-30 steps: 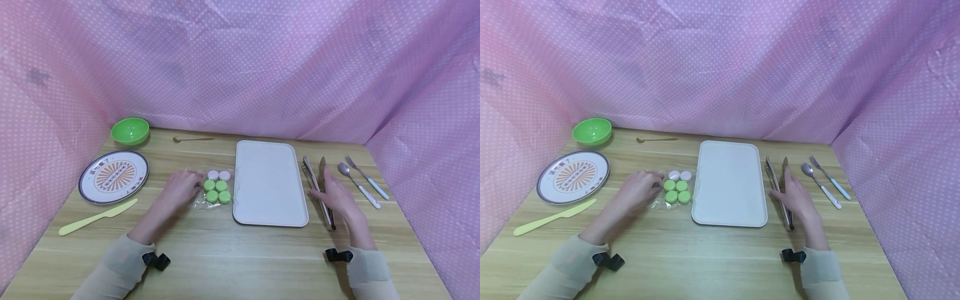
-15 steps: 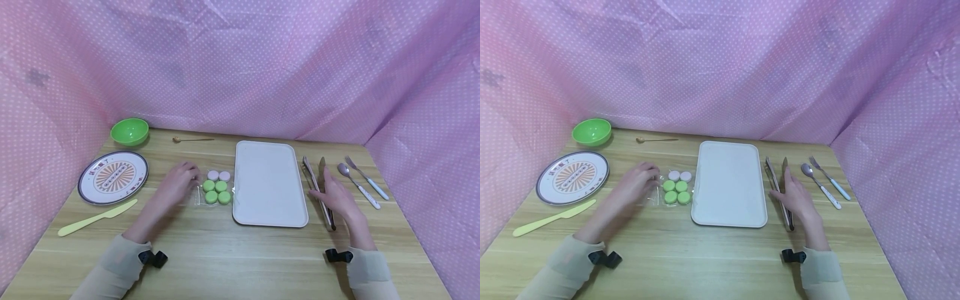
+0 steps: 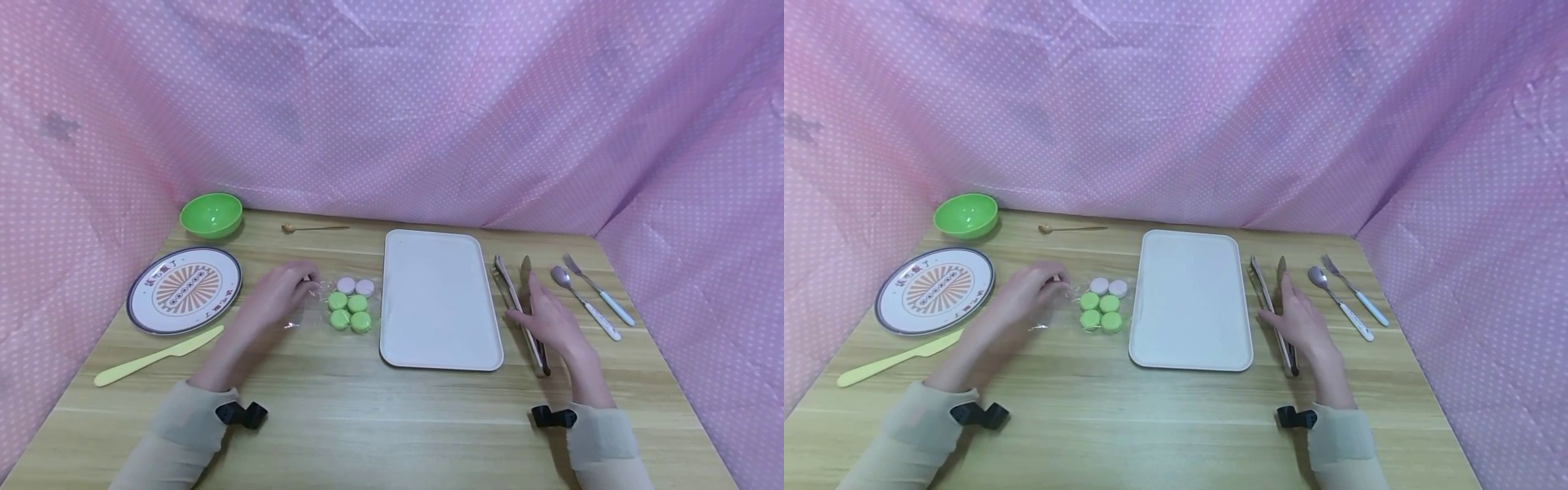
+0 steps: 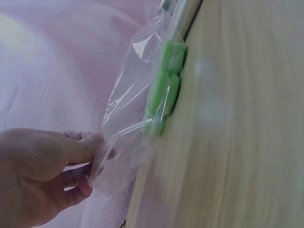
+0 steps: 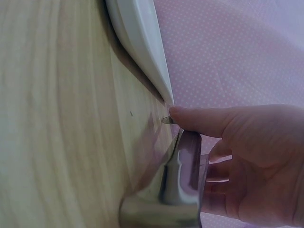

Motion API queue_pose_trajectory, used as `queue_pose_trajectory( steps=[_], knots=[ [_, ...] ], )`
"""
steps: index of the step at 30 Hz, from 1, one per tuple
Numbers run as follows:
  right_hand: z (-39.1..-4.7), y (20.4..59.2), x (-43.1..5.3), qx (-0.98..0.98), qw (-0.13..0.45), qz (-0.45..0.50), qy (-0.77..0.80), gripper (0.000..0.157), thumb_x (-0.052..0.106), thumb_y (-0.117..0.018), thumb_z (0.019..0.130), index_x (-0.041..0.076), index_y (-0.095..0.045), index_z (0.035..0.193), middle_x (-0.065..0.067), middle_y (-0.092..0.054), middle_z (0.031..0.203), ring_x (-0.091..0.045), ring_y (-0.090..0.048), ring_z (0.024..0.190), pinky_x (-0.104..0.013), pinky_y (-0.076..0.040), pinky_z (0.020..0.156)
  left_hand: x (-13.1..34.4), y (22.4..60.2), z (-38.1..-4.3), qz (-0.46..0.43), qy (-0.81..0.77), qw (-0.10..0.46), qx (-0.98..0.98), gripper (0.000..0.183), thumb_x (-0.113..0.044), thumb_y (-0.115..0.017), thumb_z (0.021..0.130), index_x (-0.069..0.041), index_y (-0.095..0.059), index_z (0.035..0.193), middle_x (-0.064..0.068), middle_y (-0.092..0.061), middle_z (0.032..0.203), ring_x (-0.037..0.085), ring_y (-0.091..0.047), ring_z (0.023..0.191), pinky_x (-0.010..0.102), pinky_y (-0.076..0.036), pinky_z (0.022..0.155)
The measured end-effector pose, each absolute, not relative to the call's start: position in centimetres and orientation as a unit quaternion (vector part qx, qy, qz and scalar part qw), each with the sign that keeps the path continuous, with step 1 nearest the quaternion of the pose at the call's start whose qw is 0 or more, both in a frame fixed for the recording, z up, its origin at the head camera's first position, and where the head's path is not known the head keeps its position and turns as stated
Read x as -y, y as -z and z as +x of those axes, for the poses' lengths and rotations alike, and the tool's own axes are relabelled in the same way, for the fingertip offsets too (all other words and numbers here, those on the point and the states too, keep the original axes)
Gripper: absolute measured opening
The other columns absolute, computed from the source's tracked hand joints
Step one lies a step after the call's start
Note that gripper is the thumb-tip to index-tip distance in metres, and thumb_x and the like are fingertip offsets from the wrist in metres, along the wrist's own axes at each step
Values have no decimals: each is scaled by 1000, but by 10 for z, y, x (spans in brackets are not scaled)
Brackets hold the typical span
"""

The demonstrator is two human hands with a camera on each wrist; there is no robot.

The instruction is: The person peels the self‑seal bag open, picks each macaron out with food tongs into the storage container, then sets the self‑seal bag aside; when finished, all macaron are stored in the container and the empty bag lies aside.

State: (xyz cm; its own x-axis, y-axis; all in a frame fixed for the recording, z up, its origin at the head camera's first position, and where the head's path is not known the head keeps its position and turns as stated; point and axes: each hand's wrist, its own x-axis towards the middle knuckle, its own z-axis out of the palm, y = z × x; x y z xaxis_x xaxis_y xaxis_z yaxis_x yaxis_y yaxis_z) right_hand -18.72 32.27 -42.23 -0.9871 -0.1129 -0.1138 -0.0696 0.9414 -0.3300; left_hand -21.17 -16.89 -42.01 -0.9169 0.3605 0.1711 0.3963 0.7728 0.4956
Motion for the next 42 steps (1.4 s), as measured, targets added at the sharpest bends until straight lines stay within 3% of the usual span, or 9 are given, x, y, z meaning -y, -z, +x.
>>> queue_pose_trajectory(
  steps=[10,20,23,25,28,29,32,36,42],
  knots=[
    [-187,420,-324,-984,65,-48,159,97,44,-59,89,-3,1,149,-37,-27,145,-55,-36,127,-65,-36,99,179,413,-214,-200,270,31,941,9,-17,-61,91,-13,-68,94,-1,-68,83,13,-59,71,33,-52,70],
    [-186,420,-326,-980,68,-51,182,93,39,-58,91,-2,2,149,-36,-26,146,-54,-36,127,-64,-35,101,187,415,-217,-240,253,31,937,22,-7,-64,86,-10,-71,107,7,-72,104,25,-67,100,43,-54,89],
    [-184,416,-328,-977,71,-48,197,90,35,-55,92,-2,4,149,-37,-46,131,-51,-55,107,-58,-48,86,188,415,-217,-250,242,24,937,23,-6,-66,85,-10,-71,107,7,-72,103,25,-68,99,42,-54,88],
    [-184,411,-330,-976,59,-50,201,87,33,-55,93,-5,1,148,-36,-53,121,-47,-61,95,-54,-52,76,189,415,-217,-255,233,17,938,24,-6,-66,84,-10,-71,107,7,-72,102,25,-68,97,41,-55,87],
    [-183,404,-331,-978,20,-53,200,73,31,-56,92,-5,-20,144,-29,-59,100,-36,-60,72,-47,-49,57,189,415,-218,-255,223,5,941,24,-6,-65,85,-10,-71,108,8,-72,102,25,-68,95,40,-56,85],
    [-183,402,-331,-979,0,-58,198,65,31,-57,92,-4,-29,139,-27,-59,100,-34,-60,74,-45,-49,59,189,414,-219,-255,220,2,942,24,-5,-64,85,-10,-71,108,8,-72,102,25,-68,95,40,-56,85],
    [-182,393,-322,-975,-32,-60,209,61,38,-57,91,2,-38,137,-22,-60,104,-33,-58,81,-48,-48,65,189,413,-220,-246,218,-9,944,25,-4,-62,85,-11,-71,107,9,-72,105,25,-67,97,41,-55,85],
    [-185,381,-298,-964,-53,-93,244,63,38,-58,91,10,-37,144,-13,-64,102,-26,-58,84,-43,-49,72,189,412,-219,-226,221,-18,949,24,-4,-62,83,-12,-72,103,9,-72,106,26,-67,97,44,-54,85],
    [-194,372,-256,-949,-65,-197,239,54,26,-63,90,14,-45,139,-1,-65,92,-11,-58,73,-26,-47,61,189,417,-219,-217,215,-4,952,16,-7,-66,82,-13,-74,95,6,-73,95,26,-67,92,44,-54,85]
  ],
)
